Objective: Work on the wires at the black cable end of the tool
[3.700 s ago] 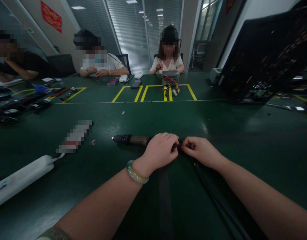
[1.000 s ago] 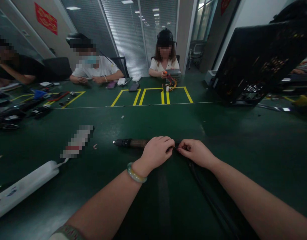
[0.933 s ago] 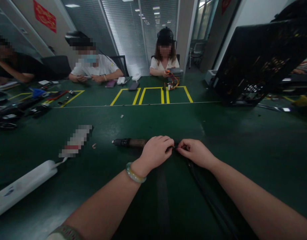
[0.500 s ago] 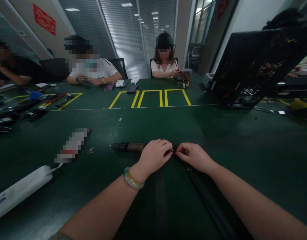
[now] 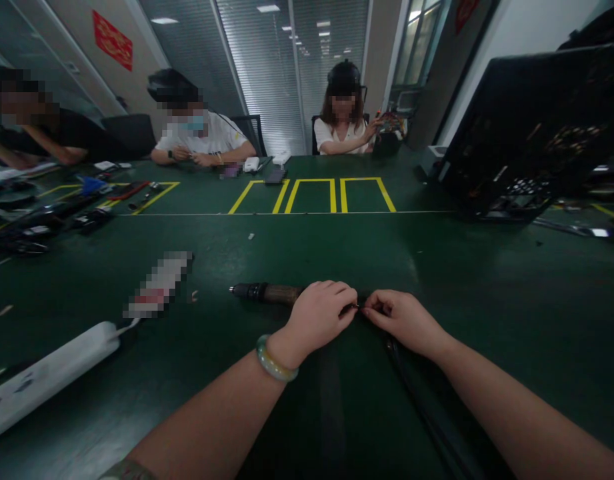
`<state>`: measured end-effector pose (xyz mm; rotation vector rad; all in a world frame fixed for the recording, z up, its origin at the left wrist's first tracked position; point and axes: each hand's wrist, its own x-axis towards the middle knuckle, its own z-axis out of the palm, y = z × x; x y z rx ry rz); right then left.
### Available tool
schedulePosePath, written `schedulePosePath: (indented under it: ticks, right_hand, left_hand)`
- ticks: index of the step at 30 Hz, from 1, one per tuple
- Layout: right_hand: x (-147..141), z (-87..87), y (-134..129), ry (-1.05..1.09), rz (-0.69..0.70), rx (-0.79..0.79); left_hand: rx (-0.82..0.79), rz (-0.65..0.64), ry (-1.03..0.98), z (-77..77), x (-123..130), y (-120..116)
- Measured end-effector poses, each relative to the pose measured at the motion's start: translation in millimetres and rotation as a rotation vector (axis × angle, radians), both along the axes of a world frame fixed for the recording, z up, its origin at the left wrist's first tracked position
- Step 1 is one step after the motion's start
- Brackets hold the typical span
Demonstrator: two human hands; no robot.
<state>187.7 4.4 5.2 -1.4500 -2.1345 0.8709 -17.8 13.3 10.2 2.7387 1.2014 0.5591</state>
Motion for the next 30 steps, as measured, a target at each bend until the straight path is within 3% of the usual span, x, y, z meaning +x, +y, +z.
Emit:
schedulePosePath:
  ticks: [30]
  right_hand:
    - [2.3, -8.4, 1.8, -0.039, 0.018, 0.005]
  left_hand:
    - [0.02, -0.023, 0.036, -1.1, -1.4, -0.6]
